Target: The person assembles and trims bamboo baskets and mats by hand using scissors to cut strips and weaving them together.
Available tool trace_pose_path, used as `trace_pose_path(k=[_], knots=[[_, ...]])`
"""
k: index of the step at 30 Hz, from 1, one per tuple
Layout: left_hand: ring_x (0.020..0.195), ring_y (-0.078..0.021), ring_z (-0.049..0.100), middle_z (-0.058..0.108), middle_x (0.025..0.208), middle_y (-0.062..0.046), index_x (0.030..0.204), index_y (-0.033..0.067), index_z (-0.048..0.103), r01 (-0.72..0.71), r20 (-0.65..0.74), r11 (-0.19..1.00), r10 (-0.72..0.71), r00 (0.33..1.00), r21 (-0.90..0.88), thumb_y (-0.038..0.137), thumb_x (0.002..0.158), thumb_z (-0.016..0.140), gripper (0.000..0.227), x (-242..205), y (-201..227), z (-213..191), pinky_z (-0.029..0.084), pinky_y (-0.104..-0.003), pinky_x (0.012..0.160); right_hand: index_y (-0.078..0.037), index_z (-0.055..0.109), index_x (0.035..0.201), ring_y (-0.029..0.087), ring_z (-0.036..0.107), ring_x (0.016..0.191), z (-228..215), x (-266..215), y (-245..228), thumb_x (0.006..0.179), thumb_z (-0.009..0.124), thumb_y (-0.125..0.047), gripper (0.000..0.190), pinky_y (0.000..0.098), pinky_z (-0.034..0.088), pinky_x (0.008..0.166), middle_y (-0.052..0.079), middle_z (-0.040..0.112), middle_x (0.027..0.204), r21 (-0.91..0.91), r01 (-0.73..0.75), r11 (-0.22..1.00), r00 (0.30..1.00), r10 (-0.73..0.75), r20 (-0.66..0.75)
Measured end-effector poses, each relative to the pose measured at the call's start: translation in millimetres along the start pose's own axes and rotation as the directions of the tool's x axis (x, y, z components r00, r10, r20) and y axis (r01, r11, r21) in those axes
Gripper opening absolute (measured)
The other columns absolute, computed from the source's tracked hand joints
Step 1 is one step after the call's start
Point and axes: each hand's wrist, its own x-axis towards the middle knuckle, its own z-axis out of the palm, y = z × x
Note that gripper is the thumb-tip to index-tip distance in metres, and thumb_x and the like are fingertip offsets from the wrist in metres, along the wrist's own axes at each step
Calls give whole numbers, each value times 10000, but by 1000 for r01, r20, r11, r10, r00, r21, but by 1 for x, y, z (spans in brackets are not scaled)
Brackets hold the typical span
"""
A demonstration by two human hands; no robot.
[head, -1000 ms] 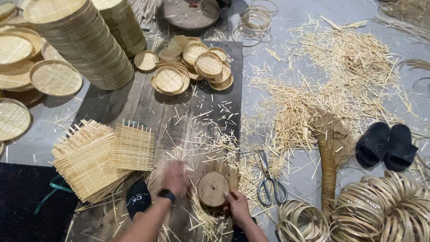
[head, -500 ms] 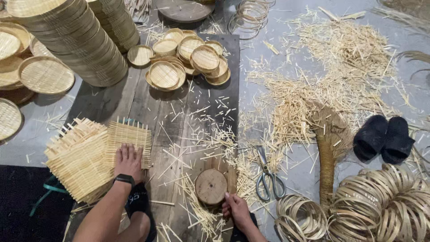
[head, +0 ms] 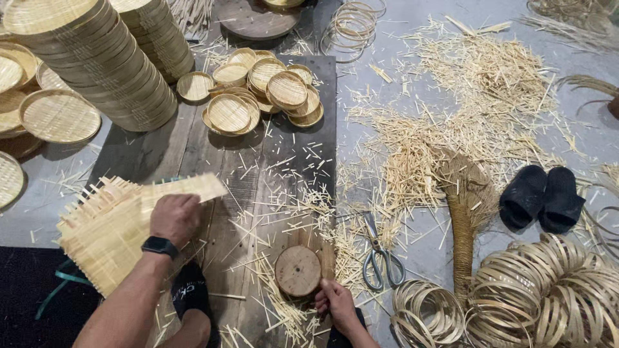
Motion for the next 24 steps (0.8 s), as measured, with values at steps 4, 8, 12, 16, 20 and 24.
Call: trace_pose_path(k=[4, 8, 12, 16, 20, 24], knots=[[903, -293, 697, 744, 1010, -148, 1024, 35, 720, -307, -345, 922, 215, 914, -237, 78, 856, 667, 181, -6, 68, -17, 572, -417, 777, -13, 692, 1094, 160, 617, 621, 3, -21, -41, 980, 539, -372, 407, 278, 503, 512, 100, 659, 783, -72, 125, 990, 975, -136, -174], [965, -242, 717, 749, 1001, -86, 930, 150, 704, -592, -340, 710, 488, 804, -381, -7, 838, 690, 182, -58, 159, 20, 591, -390, 867, -4, 624, 1214, 181, 649, 741, 11, -33, -98, 937, 468, -417, 521, 281, 569, 634, 106, 639, 875, 331, -5, 944, 999, -7, 33], [1043, -236, 704, 752, 1107, -103, 1078, 102, 724, -595, -233, 652, 559, 796, -470, 79, 926, 699, 156, -114, 219, 50, 569, -402, 926, 34, 606, 1140, 201, 679, 775, 26, -14, -93, 857, 704, -74, 318, 321, 609, 725, 114, 688, 933, 76, -100, 992, 991, 106, -76], [1025, -318, 696, 759, 1070, -127, 996, 144, 730, -345, -222, 802, 269, 937, -487, 336, 634, 831, 422, -122, 208, 63, 509, -525, 921, 43, 658, 1073, 179, 643, 757, 18, 8, -54, 864, 744, -23, 235, 305, 573, 707, 98, 685, 898, -183, 72, 980, 981, -104, -167], [835, -245, 722, 745, 951, -148, 1073, -4, 683, 745, 555, 514, -502, 664, -426, 255, 708, 921, 507, -104, 166, 136, 605, -387, 766, -2, 670, 1071, 149, 676, 736, 18, 11, -49, 829, 742, 5, 253, 294, 550, 675, 81, 747, 868, -66, 79, 995, 981, -89, -173], [667, -182, 653, 733, 809, -114, 905, -62, 734, 812, 797, -28, -213, 565, -583, 87, 732, 885, 273, -120, 150, 207, 549, -357, 613, 49, 718, 1019, 126, 678, 717, 19, 5, -53, 851, 753, -32, 190, 283, 555, 675, 84, 760, 865, -118, 130, 984, 977, -147, -154]])
